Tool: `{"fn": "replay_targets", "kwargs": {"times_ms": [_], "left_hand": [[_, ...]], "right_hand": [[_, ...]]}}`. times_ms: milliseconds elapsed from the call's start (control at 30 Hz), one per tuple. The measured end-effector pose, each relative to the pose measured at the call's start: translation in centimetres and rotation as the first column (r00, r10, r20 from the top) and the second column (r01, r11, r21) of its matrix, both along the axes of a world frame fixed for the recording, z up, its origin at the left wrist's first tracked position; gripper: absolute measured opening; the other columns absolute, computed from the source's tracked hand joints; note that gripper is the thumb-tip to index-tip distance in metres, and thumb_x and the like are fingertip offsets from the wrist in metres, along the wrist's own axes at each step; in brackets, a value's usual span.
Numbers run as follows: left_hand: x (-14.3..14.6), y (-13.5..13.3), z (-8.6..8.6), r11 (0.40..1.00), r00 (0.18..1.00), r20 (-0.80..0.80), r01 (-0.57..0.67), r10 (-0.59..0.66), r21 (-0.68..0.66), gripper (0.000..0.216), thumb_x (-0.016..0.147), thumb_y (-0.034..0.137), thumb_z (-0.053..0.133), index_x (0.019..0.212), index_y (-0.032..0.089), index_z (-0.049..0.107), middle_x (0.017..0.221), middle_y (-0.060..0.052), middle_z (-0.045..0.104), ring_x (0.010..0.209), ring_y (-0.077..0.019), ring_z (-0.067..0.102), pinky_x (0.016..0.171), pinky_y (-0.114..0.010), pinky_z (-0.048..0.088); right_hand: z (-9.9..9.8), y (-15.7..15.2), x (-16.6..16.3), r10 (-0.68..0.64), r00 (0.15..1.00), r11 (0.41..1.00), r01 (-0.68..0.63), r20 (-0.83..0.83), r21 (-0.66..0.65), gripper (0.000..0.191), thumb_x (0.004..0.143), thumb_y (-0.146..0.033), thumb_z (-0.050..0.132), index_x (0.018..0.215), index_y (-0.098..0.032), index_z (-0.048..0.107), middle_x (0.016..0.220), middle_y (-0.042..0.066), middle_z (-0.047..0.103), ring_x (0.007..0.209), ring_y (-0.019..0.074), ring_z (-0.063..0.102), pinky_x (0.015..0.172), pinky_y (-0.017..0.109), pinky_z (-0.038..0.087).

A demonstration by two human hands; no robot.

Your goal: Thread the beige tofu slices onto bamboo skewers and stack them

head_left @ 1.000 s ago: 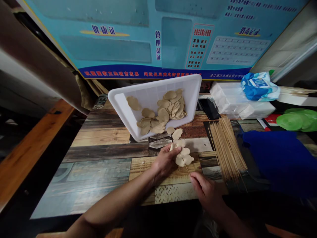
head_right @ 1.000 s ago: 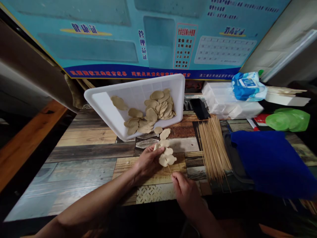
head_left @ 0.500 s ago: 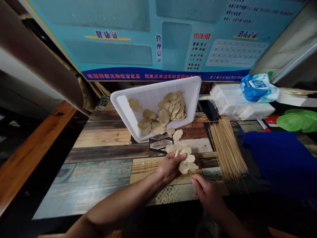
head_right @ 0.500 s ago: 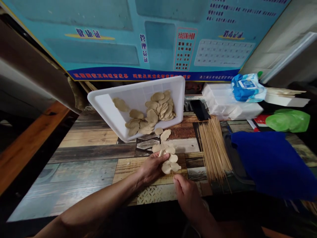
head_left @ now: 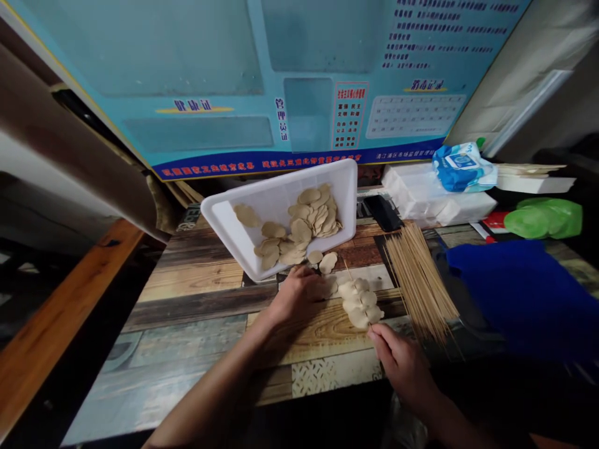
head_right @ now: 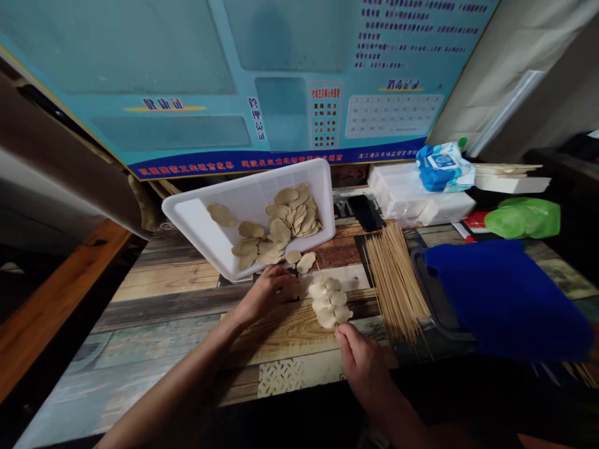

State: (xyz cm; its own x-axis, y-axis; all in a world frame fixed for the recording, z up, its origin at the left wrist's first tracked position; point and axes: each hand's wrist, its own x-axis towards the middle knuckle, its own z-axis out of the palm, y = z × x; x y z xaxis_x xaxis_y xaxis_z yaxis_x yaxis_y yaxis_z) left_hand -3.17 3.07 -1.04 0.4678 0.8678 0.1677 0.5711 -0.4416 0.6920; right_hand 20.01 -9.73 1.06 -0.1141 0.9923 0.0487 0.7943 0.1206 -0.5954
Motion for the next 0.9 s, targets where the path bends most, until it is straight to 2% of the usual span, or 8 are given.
{"fn": "replay_targets", "kwargs": {"times_ms": [167,267,333,400,467,533,633,900], "left_hand": [[0.3,-0.4,-1.1,0.994,0.991,-0.121,0.072,-0.061,0.084,0.016,0.075,0.025,0.06,0.087,0.021,0.071,0.09,-0.006,0.062,0.085,-0.0195,0.054,0.081,-0.034,0.039],[0.5,-0.4,-1.2,0.997,0.999,0.031,-0.015,0.013,0.077,0.016,0.08,0.027,0.055,0.077,0.02,0.07,0.091,-0.008,0.064,0.086,-0.0194,0.055,0.083,-0.034,0.039],[0.5,-0.4,-0.8,0.993,0.971,0.21,-0.113,0.116,-0.023,0.017,0.08,0.029,0.056,0.074,0.018,0.067,0.093,-0.008,0.064,0.089,-0.0199,0.056,0.084,-0.034,0.041],[0.6,-0.4,-0.4,0.949,0.869,0.416,-0.164,0.268,-0.27,0.019,0.078,0.034,0.057,0.074,0.016,0.063,0.089,-0.007,0.064,0.083,-0.0182,0.057,0.077,-0.032,0.045],[0.6,-0.4,0.1,0.831,0.694,0.564,-0.088,0.448,-0.55,0.024,0.075,0.04,0.06,0.075,0.016,0.059,0.077,-0.003,0.062,0.072,-0.0152,0.058,0.068,-0.029,0.049],[0.7,-0.3,0.6,0.704,0.518,0.618,0.041,0.592,-0.709,0.027,0.069,0.04,0.067,0.076,0.015,0.057,0.069,0.001,0.059,0.065,-0.0136,0.057,0.062,-0.029,0.051],[0.7,-0.2,1.0,0.617,0.386,0.632,0.182,0.671,-0.766,0.028,0.063,0.032,0.073,0.079,0.013,0.061,0.074,-0.001,0.061,0.069,-0.0137,0.06,0.066,-0.031,0.055],[0.4,-0.1,1.0,0.56,0.316,0.629,0.288,0.71,-0.777,0.021,0.063,0.022,0.075,0.08,0.01,0.067,0.079,-0.005,0.065,0.072,-0.014,0.062,0.065,-0.027,0.057]], "right_hand": [[-0.2,-0.1,0.1,0.011,1.0,1.0,-0.011,0.005,-0.005,0.033,0.092,-0.029,0.029,0.076,-0.02,0.057,0.052,-0.002,0.057,0.048,0.0136,0.057,0.049,0.022,0.039],[-0.1,-0.2,0.0,0.035,0.999,0.999,-0.035,0.005,0.011,0.033,0.092,-0.029,0.029,0.077,-0.02,0.057,0.052,-0.002,0.057,0.047,0.0134,0.058,0.049,0.022,0.04],[-0.1,-0.2,-0.2,0.068,0.998,0.998,-0.068,0.0,0.013,0.032,0.093,-0.028,0.029,0.079,-0.02,0.057,0.053,-0.002,0.059,0.048,0.0132,0.059,0.048,0.022,0.041],[-0.1,-0.3,-0.6,0.113,0.993,0.993,-0.113,-0.014,0.016,0.03,0.093,-0.027,0.03,0.082,-0.02,0.058,0.057,-0.001,0.063,0.05,0.0132,0.061,0.049,0.021,0.042],[-0.1,-0.4,-0.9,0.156,0.987,0.987,-0.155,-0.025,0.028,0.029,0.093,-0.026,0.031,0.084,-0.02,0.058,0.064,0.0,0.066,0.055,0.0136,0.063,0.051,0.021,0.044],[-0.3,-0.5,-1.1,0.188,0.982,0.982,-0.187,-0.03,0.04,0.028,0.093,-0.025,0.032,0.085,-0.021,0.058,0.069,0.001,0.068,0.061,0.014,0.065,0.054,0.022,0.046],[-0.7,-0.6,-1.1,0.198,0.98,0.977,-0.195,-0.029,0.088,0.027,0.093,-0.025,0.032,0.086,-0.021,0.058,0.071,0.001,0.069,0.062,0.0145,0.067,0.054,0.022,0.047],[-0.8,-0.5,-0.7,0.186,0.983,0.971,-0.184,-0.001,0.155,0.026,0.094,-0.025,0.033,0.092,-0.019,0.058,0.076,0.003,0.071,0.067,0.0153,0.069,0.059,0.022,0.05]]}}
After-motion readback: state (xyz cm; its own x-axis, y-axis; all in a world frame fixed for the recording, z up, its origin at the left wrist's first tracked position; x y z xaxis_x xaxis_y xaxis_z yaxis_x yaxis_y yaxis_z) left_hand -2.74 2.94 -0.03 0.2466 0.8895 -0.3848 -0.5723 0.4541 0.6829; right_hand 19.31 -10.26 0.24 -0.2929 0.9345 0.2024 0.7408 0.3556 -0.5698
